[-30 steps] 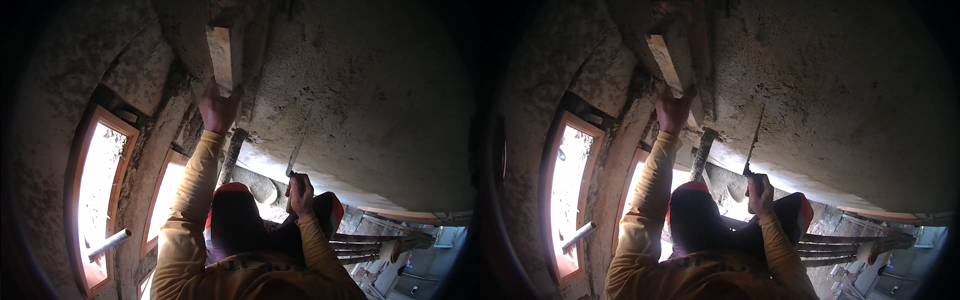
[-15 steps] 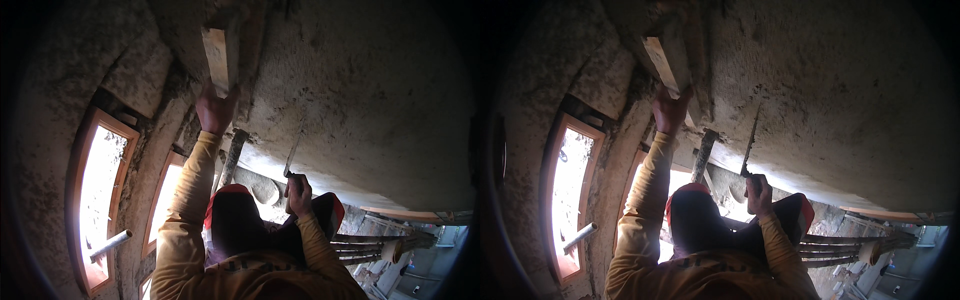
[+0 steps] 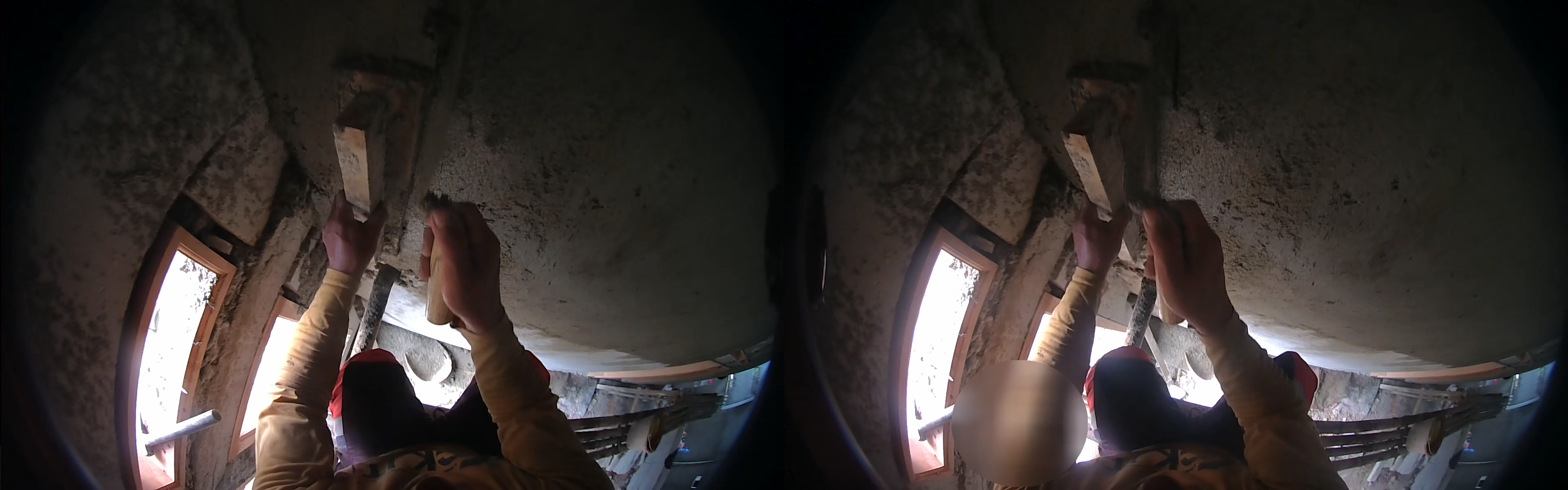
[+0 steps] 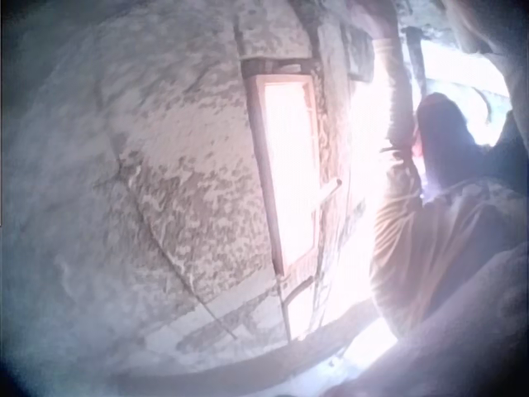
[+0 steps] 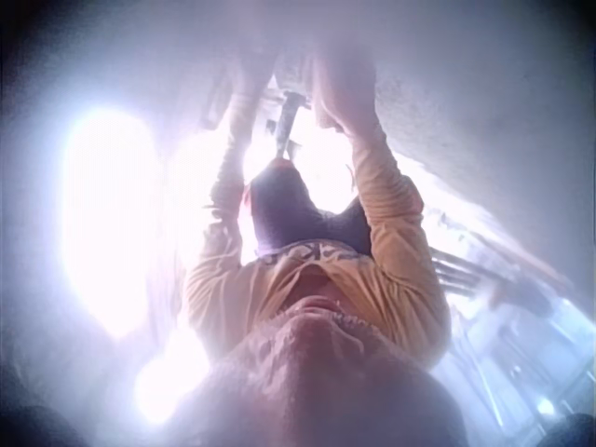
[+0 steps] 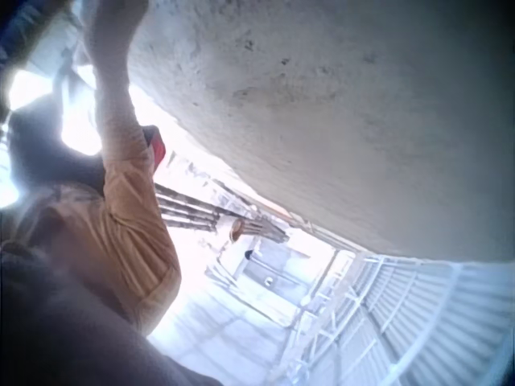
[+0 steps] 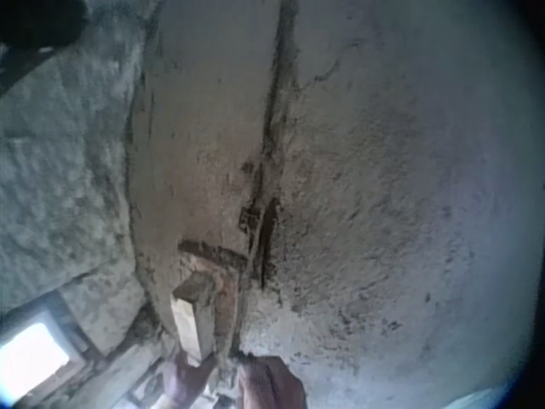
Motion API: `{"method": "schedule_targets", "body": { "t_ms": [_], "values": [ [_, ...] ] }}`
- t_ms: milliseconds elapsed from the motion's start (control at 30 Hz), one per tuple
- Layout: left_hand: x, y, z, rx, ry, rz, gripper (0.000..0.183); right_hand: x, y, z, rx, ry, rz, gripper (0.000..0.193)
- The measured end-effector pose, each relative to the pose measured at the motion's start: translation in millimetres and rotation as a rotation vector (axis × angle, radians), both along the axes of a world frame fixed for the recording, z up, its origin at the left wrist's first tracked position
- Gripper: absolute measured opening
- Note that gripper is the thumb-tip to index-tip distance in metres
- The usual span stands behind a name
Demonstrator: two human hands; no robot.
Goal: The person applies plaster to a ceiling using a trowel and hawk, smoothing the surface and working around wooden framing. They move along a scaffold to reach different sections and use a yellow plastic scoop to transfer material.
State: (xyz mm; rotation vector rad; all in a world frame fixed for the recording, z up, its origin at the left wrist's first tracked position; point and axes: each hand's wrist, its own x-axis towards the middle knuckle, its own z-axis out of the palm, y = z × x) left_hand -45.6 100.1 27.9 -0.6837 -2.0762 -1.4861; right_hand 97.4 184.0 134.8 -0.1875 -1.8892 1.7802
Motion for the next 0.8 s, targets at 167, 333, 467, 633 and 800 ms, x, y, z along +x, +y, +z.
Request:
{"method": "schedule_targets", "body": {
  "t_ms": [167, 333, 467, 633, 800],
  "values": [
    [1.1, -4.2, -4.3, -0.004, -0.008, -0.019, 0.04, -14.0, 11.5, -43.6, 0.733, 0.091, -0.021, 0.029],
    [2.8, -0.5, -0.1, 0.008, -0.006, -0.036, 0.041, 14.2, -11.4, -143.2, 0.132, -0.165, 0.021, 0.024],
    [0.4, -4.8, -3.9, -0.041, -0.007, -0.018, 0.041, 27.0, -23.7, -189.9, -0.249, -0.42, 0.037, 0.027],
    [2.5, -2.7, 2.9, -0.017, -0.069, -0.053, 0.038, 62.9, -34.2, -263.1, -0.328, -0.723, 0.082, 0.033],
    [5.6, -6.7, -0.9, -0.056, -0.02, 0.005, 0.037, 80.7, -26.2, -207.8, 0.164, -0.331, 0.077, 0.028]
  ]
}}
